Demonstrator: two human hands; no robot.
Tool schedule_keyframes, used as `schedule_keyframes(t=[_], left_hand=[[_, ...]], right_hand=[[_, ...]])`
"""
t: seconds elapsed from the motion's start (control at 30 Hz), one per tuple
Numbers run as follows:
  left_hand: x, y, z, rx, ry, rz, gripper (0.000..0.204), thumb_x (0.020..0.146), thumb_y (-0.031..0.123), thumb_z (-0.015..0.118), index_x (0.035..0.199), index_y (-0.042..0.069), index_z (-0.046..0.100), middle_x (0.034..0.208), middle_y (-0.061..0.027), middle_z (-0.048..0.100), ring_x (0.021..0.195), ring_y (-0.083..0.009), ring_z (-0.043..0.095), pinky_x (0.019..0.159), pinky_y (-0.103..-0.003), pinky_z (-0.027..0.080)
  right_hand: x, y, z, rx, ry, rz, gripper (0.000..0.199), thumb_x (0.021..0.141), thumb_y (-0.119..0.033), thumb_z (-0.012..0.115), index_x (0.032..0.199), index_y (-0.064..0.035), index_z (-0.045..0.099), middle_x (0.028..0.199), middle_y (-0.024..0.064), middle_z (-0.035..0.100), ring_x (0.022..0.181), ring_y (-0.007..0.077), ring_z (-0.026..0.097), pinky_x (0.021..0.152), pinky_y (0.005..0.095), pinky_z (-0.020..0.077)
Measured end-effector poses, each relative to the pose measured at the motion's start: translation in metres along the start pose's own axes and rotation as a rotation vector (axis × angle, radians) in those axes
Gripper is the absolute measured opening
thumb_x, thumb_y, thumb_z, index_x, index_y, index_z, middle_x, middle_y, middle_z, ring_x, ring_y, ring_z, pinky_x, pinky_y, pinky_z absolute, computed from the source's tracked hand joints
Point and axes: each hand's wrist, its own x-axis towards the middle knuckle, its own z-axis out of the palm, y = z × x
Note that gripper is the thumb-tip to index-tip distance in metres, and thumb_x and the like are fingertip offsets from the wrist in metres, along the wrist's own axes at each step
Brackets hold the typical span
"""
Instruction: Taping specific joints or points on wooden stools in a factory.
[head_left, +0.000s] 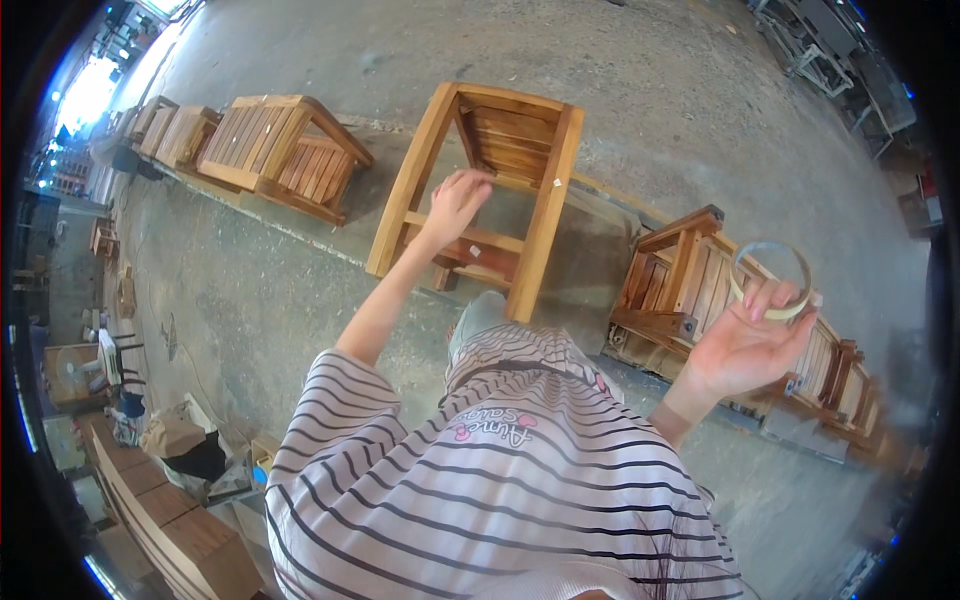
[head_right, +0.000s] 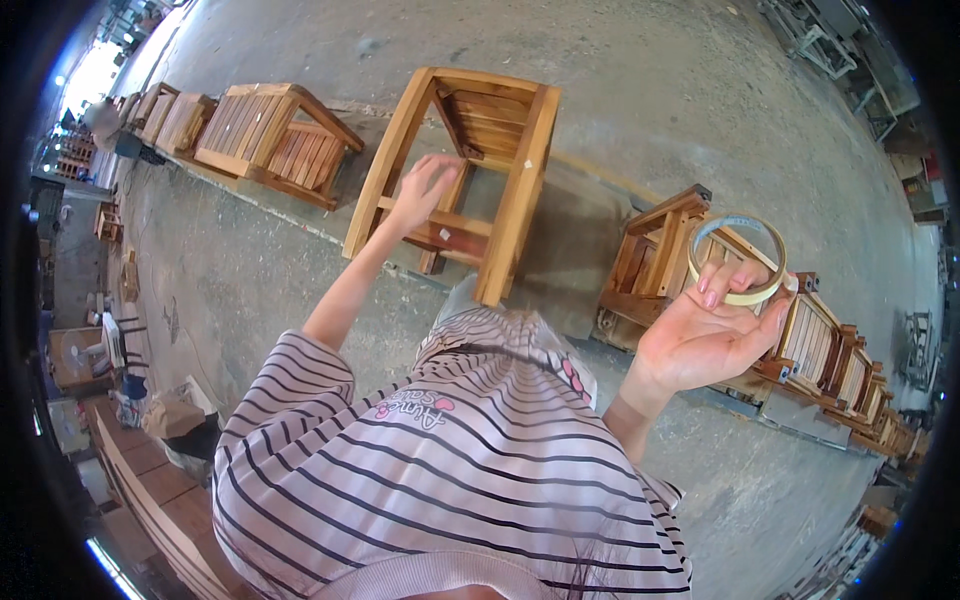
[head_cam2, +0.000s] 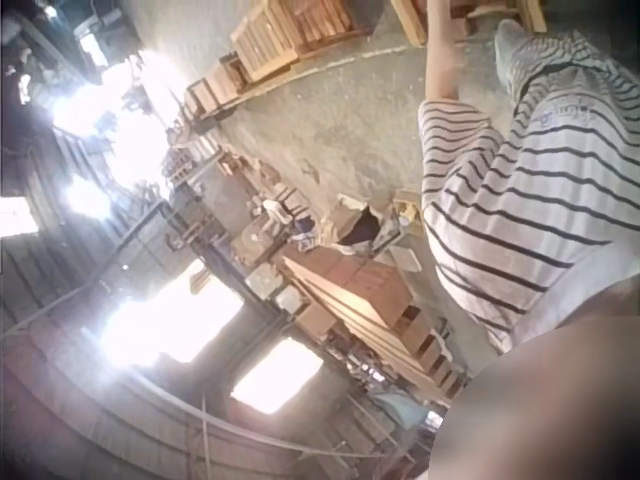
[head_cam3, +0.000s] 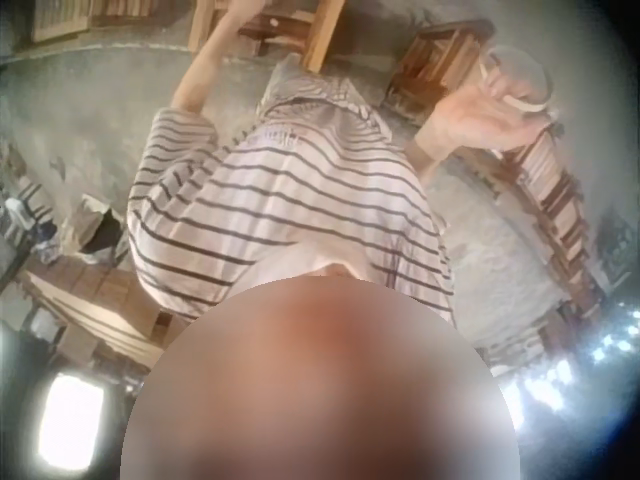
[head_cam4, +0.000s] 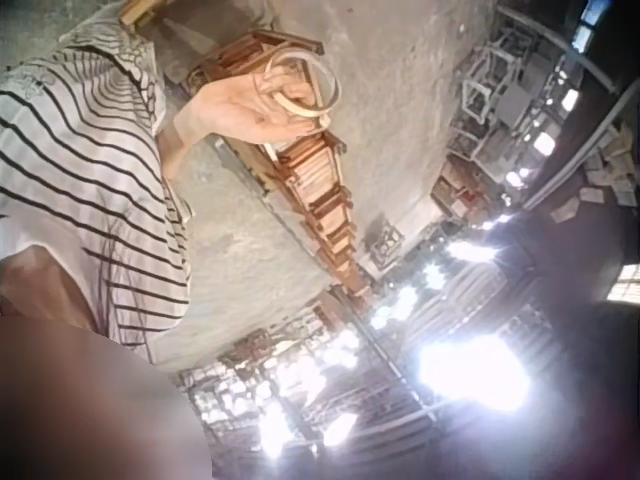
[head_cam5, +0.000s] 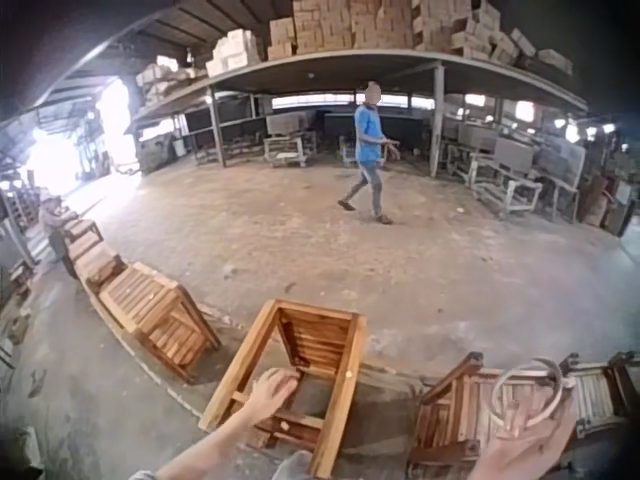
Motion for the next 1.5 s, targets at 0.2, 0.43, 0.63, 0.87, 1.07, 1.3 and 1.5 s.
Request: schedule_keyframes(t=[0.2,0.43,0.63,0.87,1.07,1.3,1.5], left_hand=[[-0.027,0.014,-0.034,0.557,-0.466,0.034,0.058,0.072,0.057,0.073,0.119,0.022,0.064,0.126,-0.0017,0.058,0.132,-0.0247,0.042,0.107,-0.07,0.015],[0.005,0.02,-0.037,0.552,-0.784,-0.255,0.078,0.062,0.07,0.072,0.123,0.021,0.064,0.132,-0.0077,0.057,0.133,-0.0294,0.041,0.104,-0.075,0.013],[0.071,0.091,0.003,0.478,-0.572,-0.053,0.089,0.075,0.068,0.063,0.143,0.013,0.042,0.15,-0.0079,0.039,0.142,-0.0287,0.027,0.109,-0.069,0.011],[0.124,0.047,0.143,0.744,-0.214,0.183,0.065,0.095,0.053,0.043,0.148,0.017,0.034,0.157,-0.0062,0.025,0.147,-0.0293,0.013,0.112,-0.066,0.011],[0.125,0.044,0.155,0.669,-0.079,0.294,0.057,0.097,0.049,0.042,0.145,0.018,0.041,0.16,-0.0094,0.016,0.148,-0.0317,0.009,0.113,-0.064,0.009],[0.083,0.045,0.119,0.218,0.131,0.214,0.045,0.093,0.029,0.058,0.135,0.016,0.05,0.157,-0.0121,0.021,0.146,-0.0359,0.012,0.111,-0.065,0.013],[-0.001,0.01,-0.005,0.32,0.257,-0.019,0.046,0.092,0.028,0.059,0.136,0.017,0.05,0.152,-0.0106,0.032,0.145,-0.039,0.016,0.111,-0.062,0.014]], right_hand=[[0.008,-0.002,-0.016,-0.06,0.099,-0.057,0.021,0.101,-0.028,0.045,0.104,-0.0079,0.052,0.084,0.0041,0.05,0.06,0.0105,0.041,0.064,0.0267,0.0357],[0.015,0.002,-0.005,-0.062,0.144,-0.016,0.02,0.101,-0.027,0.045,0.109,-0.0105,0.05,0.082,0.0013,0.053,0.059,0.0093,0.044,0.06,0.0259,0.0345],[0.02,-0.003,-0.006,-0.137,0.23,-0.062,0.019,0.1,-0.026,0.045,0.111,-0.0107,0.05,0.078,0.0004,0.052,0.057,0.0078,0.043,0.053,0.0235,0.0339],[0.012,-0.024,0.062,-1.033,-1.058,0.26,0.019,0.095,-0.016,0.053,0.11,-0.0041,0.051,0.084,0.0139,0.066,0.061,0.0218,0.066,0.051,0.0338,0.0497],[-0.002,-0.067,0.14,-1.209,-1.759,-0.209,0.02,0.085,-0.01,0.06,0.104,-0.0043,0.058,0.064,0.003,0.06,0.047,0.0157,0.059,0.04,0.0277,0.0448],[-0.031,-0.054,0.171,-0.992,-2.09,-0.515,0.019,0.084,-0.018,0.06,0.079,0.0005,0.06,0.051,-0.0041,0.045,0.045,0.0044,0.032,0.041,0.0203,0.0213],[-0.012,0.037,0.151,-0.71,-2.007,-0.228,0.017,0.088,-0.016,0.059,0.099,-0.0038,0.062,0.063,0.0006,0.057,0.048,0.0094,0.047,0.041,0.0228,0.0341]])
